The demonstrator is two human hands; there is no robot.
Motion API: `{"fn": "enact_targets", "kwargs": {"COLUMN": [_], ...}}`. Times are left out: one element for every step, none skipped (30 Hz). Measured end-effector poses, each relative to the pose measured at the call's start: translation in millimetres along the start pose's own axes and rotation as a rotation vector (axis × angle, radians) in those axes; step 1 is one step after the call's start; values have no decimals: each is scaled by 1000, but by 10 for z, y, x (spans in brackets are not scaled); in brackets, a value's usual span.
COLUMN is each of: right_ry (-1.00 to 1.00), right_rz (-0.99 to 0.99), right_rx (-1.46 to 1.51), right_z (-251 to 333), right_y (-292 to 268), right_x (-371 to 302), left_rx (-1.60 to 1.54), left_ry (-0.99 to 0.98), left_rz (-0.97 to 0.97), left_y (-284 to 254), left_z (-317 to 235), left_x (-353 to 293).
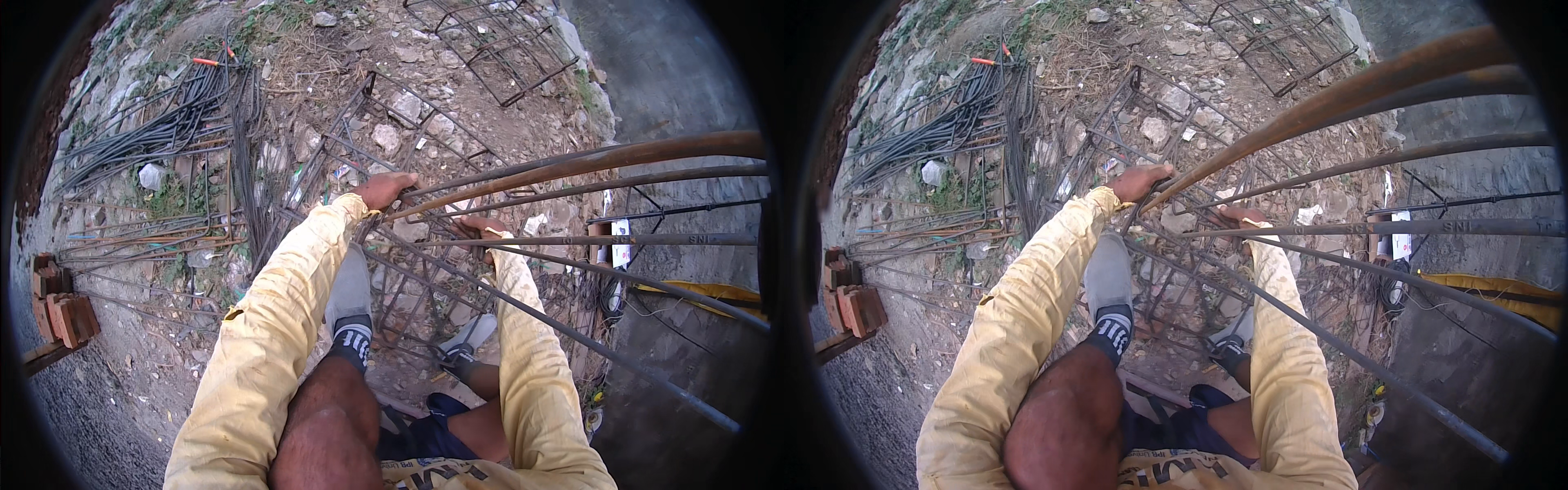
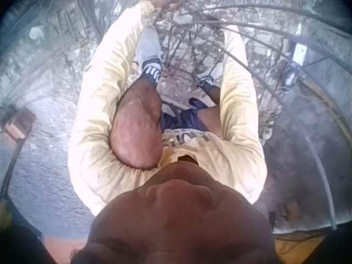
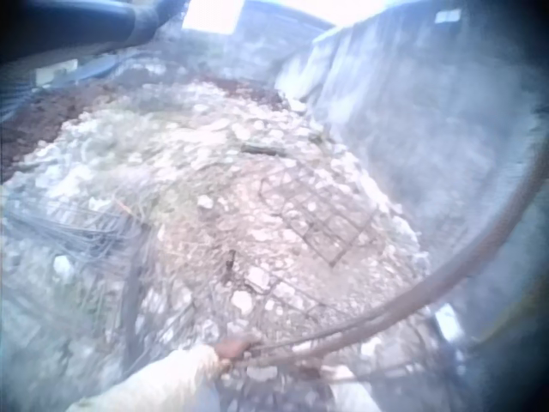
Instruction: The person sits on the ground and assembles a rebar cage by inserting vertical bars into a horizontal grid and securing them with wire ties. The person repeatedly bends, twists, and tightens wire ties to fasten the bars together.
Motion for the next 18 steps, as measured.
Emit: {"fn": "enact_targets", "kwargs": {"right_ry": [0, -4, -11, -13, -23, -22, -21, -17, -19, -22, -26, -29, -32, -33, -37, -40, -39, -39], "right_rz": [-8, -17, -27, -32, -43, -34, -26, -37, -50, -59, -55, -53, -50, -50, -55, -55, -57, -58], "right_rx": [10, 16, 27, 33, 39, 39, 38, 42, 42, 40, 38, 33, 29, 27, 24, 21, 21, 21], "right_z": [-1, 19, 31, 17, 55, 48, 27, 7, 5, 27, 41, 60, 81, 80, 88, 110, 113, 115], "right_y": [17, 22, 11, -1, -35, 6, 55, 8, -37, -67, -35, -17, -4, 0, 3, 1, 2, 5], "right_x": [3, -8, 2, 9, -13, 14, 35, 29, 31, 50, 61, 65, 65, 67, 75, 81, 88, 92], "left_rx": [-59, -118, -178, -200, -228, -253, -278, -386, -550, -713, -869, -927, -919, -910, -900, -885, -908, -930], "left_ry": [-72, -136, -200, -253, -276, -314, -351, -463, -491, -518, -540, -516, -492, -476, -460, -439, -403, -366], "left_rz": [-11, -23, -35, -78, -121, -180, -239, -269, -279, -286, -299, -304, -304, -298, -291, -290, -271, -251], "left_y": [-14, -24, -18, -14, -9, -22, -34, -99, -7, 108, 127, 129, 111, 114, 118, 116, 129, 147], "left_z": [32, 30, 44, 66, 98, 210, 326, 78, 125, 220, 245, 257, 271, 269, 260, 242, 244, 250], "left_x": [-21, -21, -22, -50, -34, -46, -70, -250, -220, -158, -153, -177, -179, -209, -229, -233, -222, -207]}}
Point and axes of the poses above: each hand's wrist, its own x-axis towards the middle knuckle, its own y-axis out of the palm, z = x × y, the point moved 8 cm from there along x, towards the middle knuckle, and after that the axes turned 12 degrees about -z, right-handed, at the moved point
